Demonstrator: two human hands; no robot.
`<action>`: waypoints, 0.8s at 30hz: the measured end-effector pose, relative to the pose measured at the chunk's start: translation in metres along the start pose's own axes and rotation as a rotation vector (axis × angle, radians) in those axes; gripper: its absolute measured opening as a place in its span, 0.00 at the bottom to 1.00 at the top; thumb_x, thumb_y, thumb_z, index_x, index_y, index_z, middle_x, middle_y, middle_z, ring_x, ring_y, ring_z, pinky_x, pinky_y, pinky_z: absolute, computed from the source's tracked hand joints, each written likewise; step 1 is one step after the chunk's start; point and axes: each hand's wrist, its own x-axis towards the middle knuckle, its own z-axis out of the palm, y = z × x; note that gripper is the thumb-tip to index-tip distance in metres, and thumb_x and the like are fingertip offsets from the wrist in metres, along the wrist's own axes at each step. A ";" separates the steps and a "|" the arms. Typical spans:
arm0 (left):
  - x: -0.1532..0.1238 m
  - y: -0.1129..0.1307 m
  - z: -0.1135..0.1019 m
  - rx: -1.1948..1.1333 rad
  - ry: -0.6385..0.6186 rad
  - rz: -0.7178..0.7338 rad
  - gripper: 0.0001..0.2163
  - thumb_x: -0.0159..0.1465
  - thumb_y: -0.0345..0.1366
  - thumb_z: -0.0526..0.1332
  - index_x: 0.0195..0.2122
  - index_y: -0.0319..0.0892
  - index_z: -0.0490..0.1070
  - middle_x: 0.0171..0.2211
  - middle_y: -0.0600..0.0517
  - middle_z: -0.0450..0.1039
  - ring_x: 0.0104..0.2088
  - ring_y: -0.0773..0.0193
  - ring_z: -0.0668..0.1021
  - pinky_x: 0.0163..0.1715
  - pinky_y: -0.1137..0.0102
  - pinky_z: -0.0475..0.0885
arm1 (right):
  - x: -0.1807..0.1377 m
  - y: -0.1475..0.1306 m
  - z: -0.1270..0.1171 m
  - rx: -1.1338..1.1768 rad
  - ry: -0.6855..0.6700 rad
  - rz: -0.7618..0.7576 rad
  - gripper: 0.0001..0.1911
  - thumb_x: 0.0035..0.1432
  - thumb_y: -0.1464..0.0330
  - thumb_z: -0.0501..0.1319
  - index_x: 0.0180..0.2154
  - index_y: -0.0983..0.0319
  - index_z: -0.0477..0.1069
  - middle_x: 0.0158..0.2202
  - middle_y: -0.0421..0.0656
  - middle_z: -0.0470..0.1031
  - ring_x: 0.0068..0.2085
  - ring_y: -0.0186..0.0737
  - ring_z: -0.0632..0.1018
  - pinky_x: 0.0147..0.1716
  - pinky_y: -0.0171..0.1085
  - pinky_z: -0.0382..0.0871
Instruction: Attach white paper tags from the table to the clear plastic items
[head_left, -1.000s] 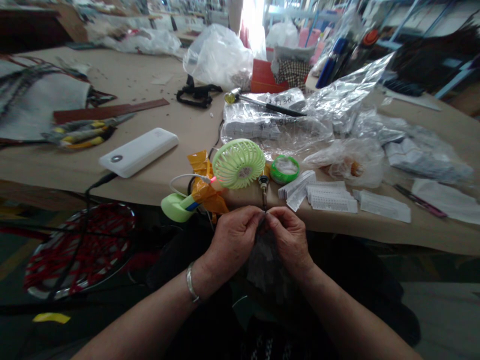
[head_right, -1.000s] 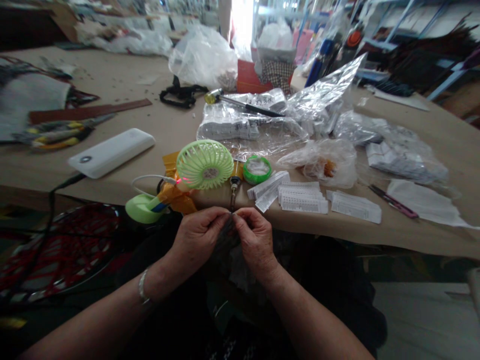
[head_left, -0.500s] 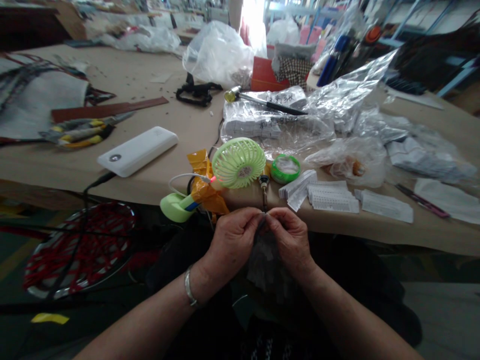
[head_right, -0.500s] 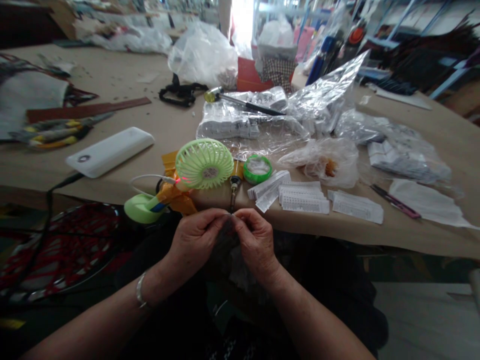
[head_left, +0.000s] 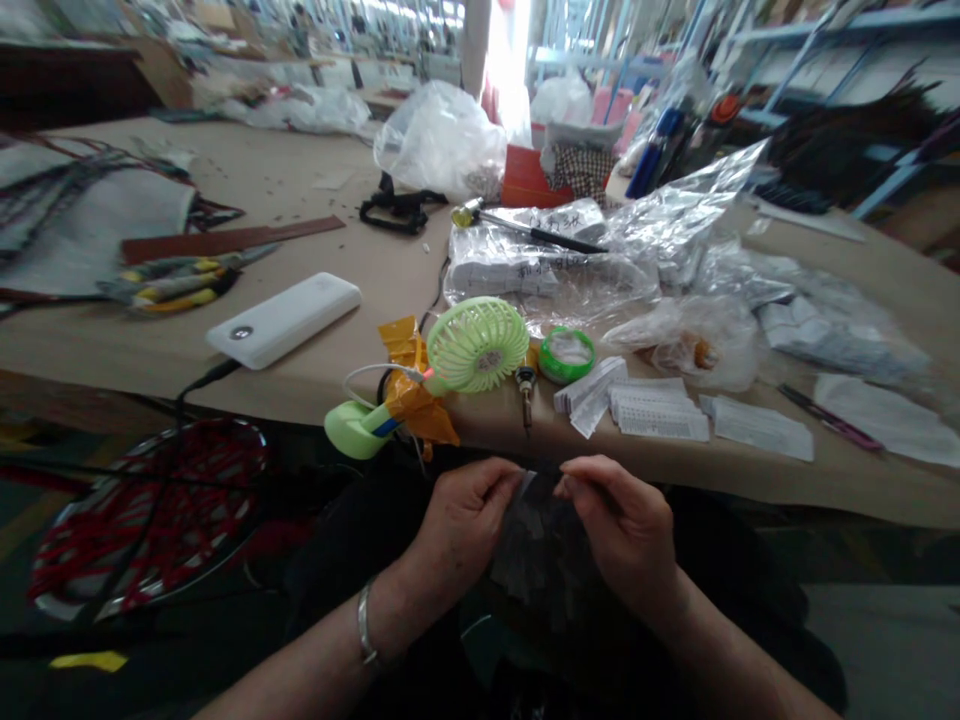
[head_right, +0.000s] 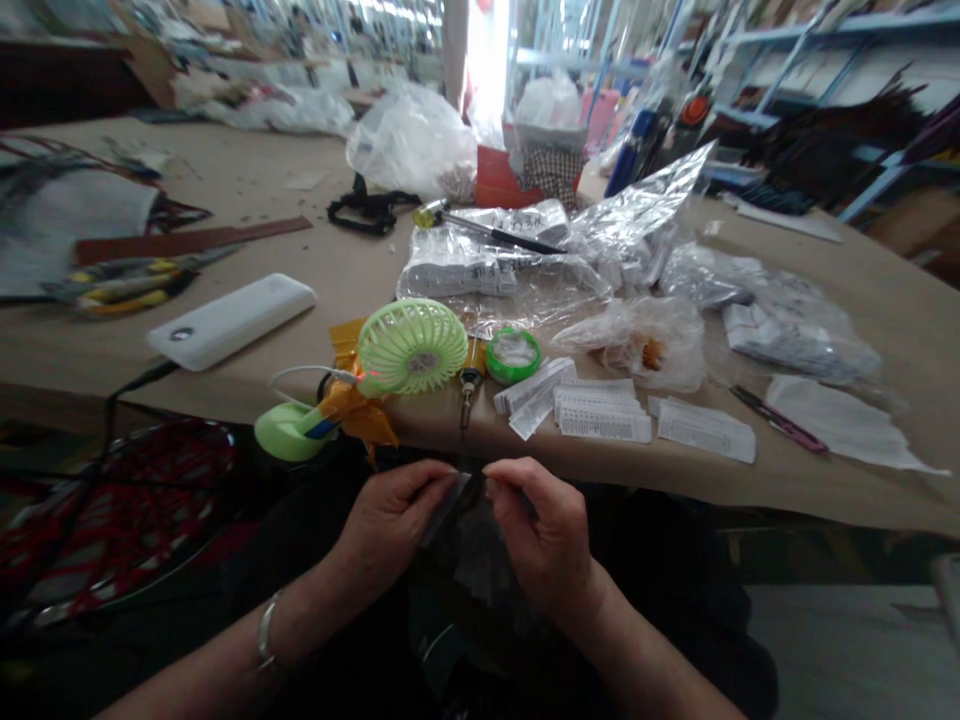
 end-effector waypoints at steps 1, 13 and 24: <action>-0.001 -0.005 0.003 0.014 -0.028 -0.010 0.11 0.62 0.34 0.54 0.29 0.40 0.75 0.25 0.53 0.75 0.27 0.67 0.75 0.28 0.76 0.68 | 0.005 -0.003 -0.007 -0.061 0.011 -0.079 0.09 0.57 0.76 0.57 0.39 0.59 0.70 0.31 0.38 0.73 0.32 0.32 0.75 0.33 0.33 0.69; -0.008 -0.046 0.024 0.255 -0.299 -0.049 0.14 0.61 0.32 0.52 0.41 0.44 0.76 0.39 0.48 0.79 0.40 0.60 0.79 0.43 0.69 0.70 | 0.083 0.016 -0.032 -0.968 -0.019 -0.348 0.20 0.58 0.61 0.58 0.51 0.62 0.67 0.55 0.50 0.65 0.60 0.56 0.58 0.57 0.55 0.54; -0.013 -0.041 0.028 0.132 -0.285 -0.050 0.12 0.61 0.36 0.54 0.38 0.44 0.77 0.36 0.48 0.79 0.38 0.58 0.78 0.39 0.68 0.68 | 0.052 0.023 -0.046 -0.723 0.088 -0.392 0.15 0.58 0.68 0.56 0.49 0.59 0.66 0.50 0.48 0.68 0.57 0.50 0.64 0.56 0.52 0.60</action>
